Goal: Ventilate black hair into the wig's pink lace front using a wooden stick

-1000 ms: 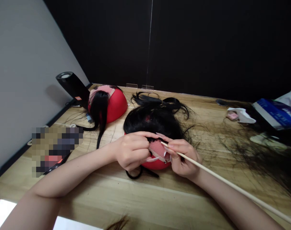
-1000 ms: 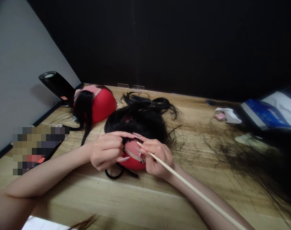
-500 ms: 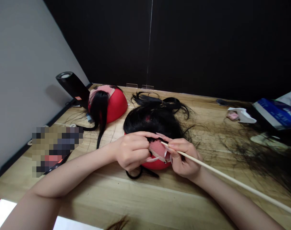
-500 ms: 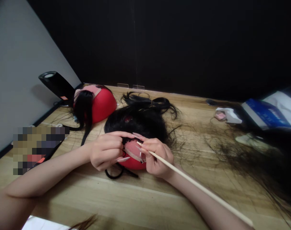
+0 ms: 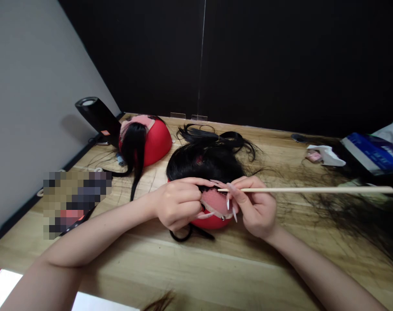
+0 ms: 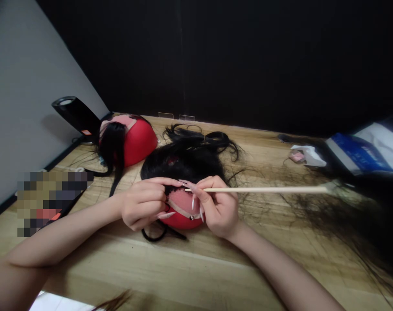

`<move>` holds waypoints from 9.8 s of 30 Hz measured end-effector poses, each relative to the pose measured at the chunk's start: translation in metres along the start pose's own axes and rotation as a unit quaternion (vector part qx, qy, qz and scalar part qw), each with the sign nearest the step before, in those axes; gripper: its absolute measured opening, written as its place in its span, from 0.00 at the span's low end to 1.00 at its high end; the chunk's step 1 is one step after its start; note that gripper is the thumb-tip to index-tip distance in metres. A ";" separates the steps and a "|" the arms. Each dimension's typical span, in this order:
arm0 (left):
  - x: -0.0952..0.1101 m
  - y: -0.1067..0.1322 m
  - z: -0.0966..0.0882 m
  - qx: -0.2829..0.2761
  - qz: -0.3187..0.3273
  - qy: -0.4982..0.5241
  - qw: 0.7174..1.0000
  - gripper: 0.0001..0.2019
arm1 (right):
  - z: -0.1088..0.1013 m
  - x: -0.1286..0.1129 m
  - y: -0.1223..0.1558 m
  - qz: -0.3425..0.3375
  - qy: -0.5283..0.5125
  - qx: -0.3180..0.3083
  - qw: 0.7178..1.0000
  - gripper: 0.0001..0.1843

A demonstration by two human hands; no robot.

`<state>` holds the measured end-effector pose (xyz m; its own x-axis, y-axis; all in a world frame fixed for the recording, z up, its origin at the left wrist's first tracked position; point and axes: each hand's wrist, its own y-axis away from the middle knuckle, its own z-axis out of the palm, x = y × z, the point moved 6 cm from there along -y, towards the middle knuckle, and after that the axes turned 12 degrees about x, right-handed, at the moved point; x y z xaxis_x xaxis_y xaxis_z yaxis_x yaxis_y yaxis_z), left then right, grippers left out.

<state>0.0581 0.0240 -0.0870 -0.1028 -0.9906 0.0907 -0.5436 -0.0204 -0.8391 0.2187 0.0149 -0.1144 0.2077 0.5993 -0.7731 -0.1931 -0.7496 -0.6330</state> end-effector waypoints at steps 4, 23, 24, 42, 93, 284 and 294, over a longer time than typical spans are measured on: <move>-0.001 0.003 0.000 -0.005 0.000 -0.006 1.000 0.18 | 0.001 0.009 0.000 0.134 -0.047 -0.037 0.989 0.12; 0.021 -0.017 0.020 -0.121 -0.016 -0.393 0.911 0.12 | 0.005 0.015 -0.008 0.229 -0.090 -0.056 0.968 0.18; 0.018 -0.019 0.021 -0.131 -0.034 -0.394 0.909 0.12 | 0.005 0.016 -0.007 0.230 -0.093 -0.058 0.967 0.18; 0.043 -0.031 0.020 -0.185 0.031 -0.185 0.965 0.14 | 0.006 0.020 -0.008 0.263 -0.124 -0.044 0.956 0.18; 0.035 -0.021 0.038 -0.160 0.006 -0.071 0.985 0.14 | 0.000 0.018 -0.003 0.177 -0.069 0.003 0.982 0.12; 0.017 -0.036 -0.055 -0.026 -0.371 0.011 0.928 0.17 | -0.040 -0.074 -0.101 -0.048 -0.255 0.215 0.942 0.12; -0.024 -0.067 0.004 -0.034 -0.431 0.184 0.883 0.21 | -0.061 -0.077 -0.125 -0.011 -0.231 0.200 0.952 0.11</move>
<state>0.1004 0.0482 -0.0356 0.1163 -0.5002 0.8581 -0.5998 -0.7240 -0.3407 0.2850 0.0449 0.0265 -0.2106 0.7430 -0.6352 -0.5634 -0.6233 -0.5423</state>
